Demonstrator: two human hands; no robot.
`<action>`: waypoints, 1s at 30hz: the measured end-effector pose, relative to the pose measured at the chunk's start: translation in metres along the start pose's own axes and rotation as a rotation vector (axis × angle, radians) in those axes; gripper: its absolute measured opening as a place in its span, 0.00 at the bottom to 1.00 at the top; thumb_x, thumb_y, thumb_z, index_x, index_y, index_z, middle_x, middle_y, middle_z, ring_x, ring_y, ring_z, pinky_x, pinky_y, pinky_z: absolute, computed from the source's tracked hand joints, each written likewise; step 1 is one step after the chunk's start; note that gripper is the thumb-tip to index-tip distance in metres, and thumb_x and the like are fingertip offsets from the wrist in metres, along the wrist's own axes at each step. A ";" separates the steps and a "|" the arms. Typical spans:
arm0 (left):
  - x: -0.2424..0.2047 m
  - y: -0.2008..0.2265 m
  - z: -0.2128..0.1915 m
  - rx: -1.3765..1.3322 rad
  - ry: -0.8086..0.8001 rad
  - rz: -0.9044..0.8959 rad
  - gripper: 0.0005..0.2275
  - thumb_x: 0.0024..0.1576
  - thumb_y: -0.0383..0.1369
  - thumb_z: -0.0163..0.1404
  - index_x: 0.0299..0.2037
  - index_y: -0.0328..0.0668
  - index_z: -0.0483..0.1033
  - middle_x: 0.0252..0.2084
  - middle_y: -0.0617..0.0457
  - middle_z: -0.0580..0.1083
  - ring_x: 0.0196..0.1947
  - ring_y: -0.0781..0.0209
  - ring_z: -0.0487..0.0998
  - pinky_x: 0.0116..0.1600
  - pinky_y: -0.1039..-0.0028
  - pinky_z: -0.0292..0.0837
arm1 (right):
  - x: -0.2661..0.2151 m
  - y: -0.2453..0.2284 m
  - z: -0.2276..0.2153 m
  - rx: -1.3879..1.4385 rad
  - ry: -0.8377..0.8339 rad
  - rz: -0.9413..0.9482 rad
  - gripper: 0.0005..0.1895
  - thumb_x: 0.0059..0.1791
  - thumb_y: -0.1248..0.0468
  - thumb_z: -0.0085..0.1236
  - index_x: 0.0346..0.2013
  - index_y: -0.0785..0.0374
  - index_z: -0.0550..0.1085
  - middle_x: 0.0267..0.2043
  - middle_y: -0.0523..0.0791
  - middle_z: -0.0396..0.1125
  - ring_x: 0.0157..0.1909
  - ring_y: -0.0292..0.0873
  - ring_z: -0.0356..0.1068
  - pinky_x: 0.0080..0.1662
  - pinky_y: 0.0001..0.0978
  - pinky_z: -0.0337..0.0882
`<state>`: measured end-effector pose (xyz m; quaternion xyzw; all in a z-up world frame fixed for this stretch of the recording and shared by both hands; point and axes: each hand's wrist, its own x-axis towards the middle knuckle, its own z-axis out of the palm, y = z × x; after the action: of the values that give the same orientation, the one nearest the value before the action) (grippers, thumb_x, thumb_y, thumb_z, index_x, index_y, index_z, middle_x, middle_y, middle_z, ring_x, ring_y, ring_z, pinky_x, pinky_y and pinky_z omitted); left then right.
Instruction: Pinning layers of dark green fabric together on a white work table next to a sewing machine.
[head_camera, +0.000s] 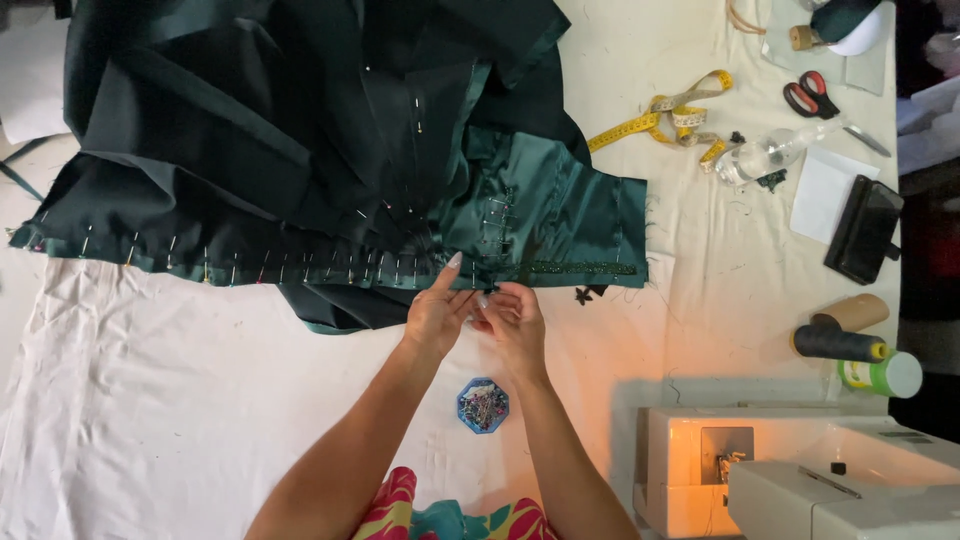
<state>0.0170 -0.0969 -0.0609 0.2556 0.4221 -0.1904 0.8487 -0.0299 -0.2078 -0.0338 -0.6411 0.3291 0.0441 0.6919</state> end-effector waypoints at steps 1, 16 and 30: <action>0.001 0.000 0.003 -0.005 0.001 0.004 0.26 0.48 0.31 0.68 0.49 0.19 0.67 0.46 0.33 0.65 0.51 0.41 0.74 0.61 0.54 0.70 | 0.001 0.001 0.000 -0.002 -0.005 -0.001 0.24 0.45 0.68 0.68 0.53 0.66 0.69 0.44 0.55 0.69 0.40 0.49 0.76 0.40 0.43 0.82; 0.015 -0.008 -0.006 0.149 0.033 0.045 0.19 0.45 0.26 0.68 0.41 0.17 0.77 0.34 0.40 0.72 0.35 0.45 0.81 0.49 0.52 0.79 | 0.022 0.016 -0.002 0.045 0.065 0.080 0.09 0.45 0.64 0.67 0.33 0.66 0.76 0.29 0.54 0.72 0.26 0.48 0.76 0.27 0.44 0.81; 0.005 -0.001 0.001 0.117 0.029 0.065 0.18 0.41 0.24 0.70 0.34 0.15 0.76 0.30 0.35 0.73 0.30 0.40 0.81 0.46 0.50 0.80 | 0.007 -0.005 -0.012 -0.129 0.019 0.111 0.11 0.47 0.62 0.67 0.39 0.64 0.77 0.34 0.55 0.74 0.29 0.51 0.76 0.29 0.48 0.82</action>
<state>0.0204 -0.0988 -0.0647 0.3211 0.4140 -0.1834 0.8318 -0.0269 -0.2217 -0.0327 -0.6654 0.3675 0.0974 0.6425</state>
